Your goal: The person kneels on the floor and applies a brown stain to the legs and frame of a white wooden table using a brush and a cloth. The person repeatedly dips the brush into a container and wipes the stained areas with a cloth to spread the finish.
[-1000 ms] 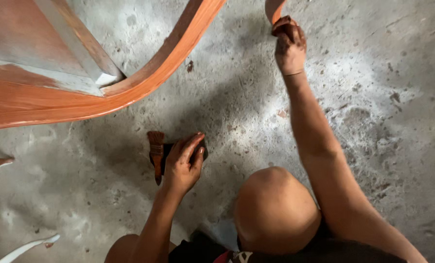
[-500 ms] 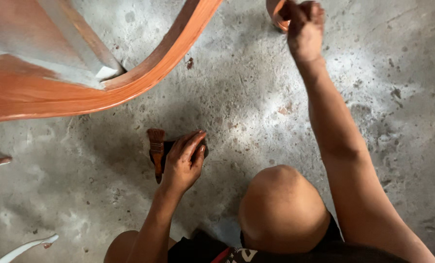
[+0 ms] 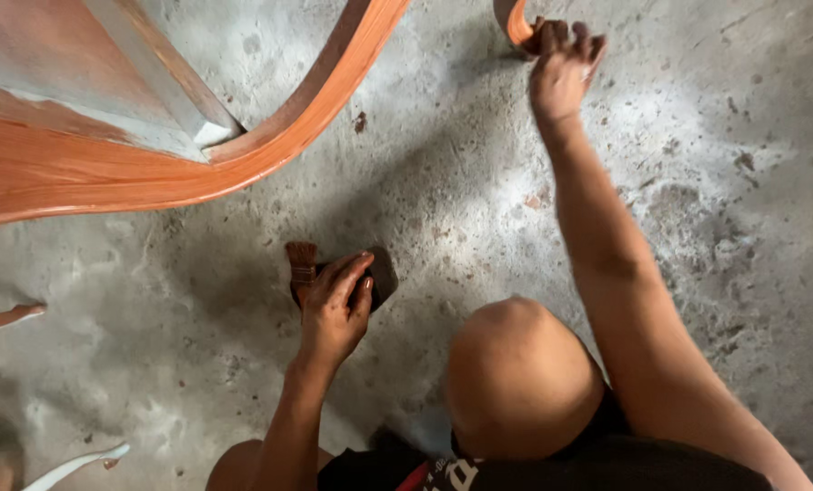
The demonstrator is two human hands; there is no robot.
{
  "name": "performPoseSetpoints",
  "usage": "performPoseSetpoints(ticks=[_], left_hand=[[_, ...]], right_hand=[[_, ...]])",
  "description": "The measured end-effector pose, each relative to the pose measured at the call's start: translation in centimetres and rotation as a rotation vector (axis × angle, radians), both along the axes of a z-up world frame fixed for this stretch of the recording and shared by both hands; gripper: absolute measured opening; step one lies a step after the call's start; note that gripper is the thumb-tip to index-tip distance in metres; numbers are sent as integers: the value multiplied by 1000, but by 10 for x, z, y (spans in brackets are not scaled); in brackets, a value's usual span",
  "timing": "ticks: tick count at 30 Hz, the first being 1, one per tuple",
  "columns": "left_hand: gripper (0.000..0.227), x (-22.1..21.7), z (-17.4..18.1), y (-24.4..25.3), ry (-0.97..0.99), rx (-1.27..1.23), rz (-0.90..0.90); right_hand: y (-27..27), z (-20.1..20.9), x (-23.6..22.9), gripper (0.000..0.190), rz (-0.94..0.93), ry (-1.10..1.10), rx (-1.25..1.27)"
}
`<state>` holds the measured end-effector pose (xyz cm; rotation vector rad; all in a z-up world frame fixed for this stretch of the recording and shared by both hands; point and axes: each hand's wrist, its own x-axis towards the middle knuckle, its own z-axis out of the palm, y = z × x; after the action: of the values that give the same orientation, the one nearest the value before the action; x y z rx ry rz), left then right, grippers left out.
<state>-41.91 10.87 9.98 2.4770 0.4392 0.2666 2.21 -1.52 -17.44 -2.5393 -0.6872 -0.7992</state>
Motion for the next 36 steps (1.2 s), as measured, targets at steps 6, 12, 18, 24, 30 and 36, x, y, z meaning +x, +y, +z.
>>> performPoseSetpoints(ticks=[6, 12, 18, 24, 30, 36], left_hand=[[31, -4, -5, -1, -13, -61, 35], [31, -3, -6, 1, -16, -59, 27], [31, -2, -5, 4, -14, -67, 41], [32, 5, -5, 4, -49, 6, -4], [33, 5, -6, 4, -31, -23, 1], [33, 0, -8, 7, -5, 75, 2]], right_hand=[[62, 28, -37, 27, -119, 317, 460], [43, 109, -26, 13, 213, 577, 1311], [-30, 194, -34, 27, 918, 522, 1848], [-11, 187, -49, 14, 316, 183, 1432], [34, 98, -31, 28, 228, -87, 624], [-4, 57, -29, 18, 354, 352, 1006]])
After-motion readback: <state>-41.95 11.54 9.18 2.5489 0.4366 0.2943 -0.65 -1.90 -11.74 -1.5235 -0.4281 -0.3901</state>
